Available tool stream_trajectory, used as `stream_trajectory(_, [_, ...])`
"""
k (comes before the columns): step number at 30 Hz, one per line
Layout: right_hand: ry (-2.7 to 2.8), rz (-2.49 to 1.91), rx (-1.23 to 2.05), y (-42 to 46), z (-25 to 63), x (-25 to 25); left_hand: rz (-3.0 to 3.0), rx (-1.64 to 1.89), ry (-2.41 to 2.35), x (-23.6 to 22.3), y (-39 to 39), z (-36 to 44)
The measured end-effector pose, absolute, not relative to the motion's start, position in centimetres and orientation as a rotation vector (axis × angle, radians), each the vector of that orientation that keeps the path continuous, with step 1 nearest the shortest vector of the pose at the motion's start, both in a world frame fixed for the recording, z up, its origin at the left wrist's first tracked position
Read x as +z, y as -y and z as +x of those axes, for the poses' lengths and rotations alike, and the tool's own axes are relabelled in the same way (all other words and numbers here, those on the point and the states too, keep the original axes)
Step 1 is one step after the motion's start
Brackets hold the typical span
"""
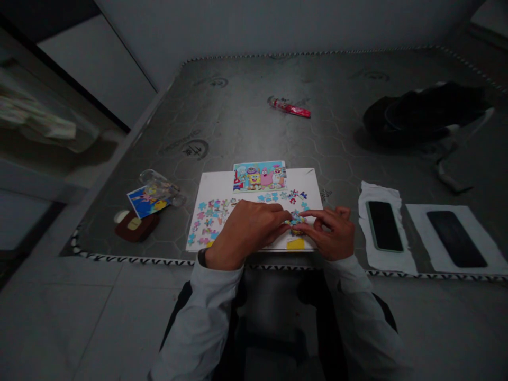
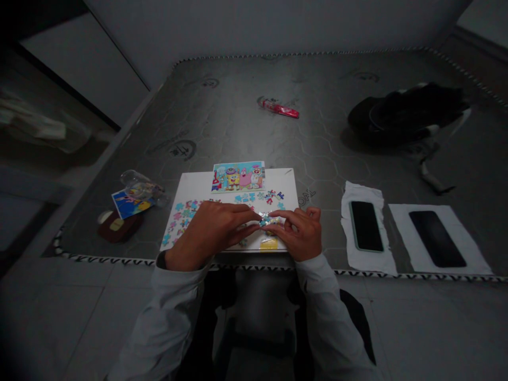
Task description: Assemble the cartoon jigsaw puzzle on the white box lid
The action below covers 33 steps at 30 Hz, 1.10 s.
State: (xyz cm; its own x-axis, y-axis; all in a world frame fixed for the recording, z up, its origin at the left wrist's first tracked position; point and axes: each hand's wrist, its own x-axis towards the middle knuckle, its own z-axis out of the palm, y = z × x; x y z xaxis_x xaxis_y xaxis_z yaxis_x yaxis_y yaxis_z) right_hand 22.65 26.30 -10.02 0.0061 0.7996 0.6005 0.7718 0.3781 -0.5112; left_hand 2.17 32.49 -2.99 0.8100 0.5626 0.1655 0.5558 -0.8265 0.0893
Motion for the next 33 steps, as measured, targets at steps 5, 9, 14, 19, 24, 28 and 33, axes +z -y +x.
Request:
stream_trajectory(5, [1.799,-1.347,0.053,-26.42,22.93,-10.17,2.938,0.224,-0.893,-2.95,-32.58,2.11])
stream_trajectory(9, [1.834,-1.327,0.115,-26.48,23.06,-10.45,2.911,0.158,-0.885,-2.83,-32.74,1.88])
stream_trajectory(14, [1.866,-1.322,0.199,-26.45,23.16,-10.54,2.866,0.131,-0.899,-3.09,-32.90,1.59])
stream_trajectory(19, [1.865,-1.332,0.223,-26.49,23.28,-10.59,2.851,0.079,-0.909,-2.98,-32.89,1.56])
stream_trajectory(24, [1.857,-1.354,0.195,-26.55,23.19,-10.62,2.848,0.076,-0.909,-2.64,-32.70,1.59])
stream_trajectory(28, [1.848,-1.376,0.202,-26.50,23.13,-10.57,2.853,0.068,-0.924,-2.64,-32.66,1.62])
stream_trajectory(33, [1.857,-1.357,0.183,-26.49,23.17,-10.71,2.849,0.077,-0.935,-2.76,-32.73,1.63])
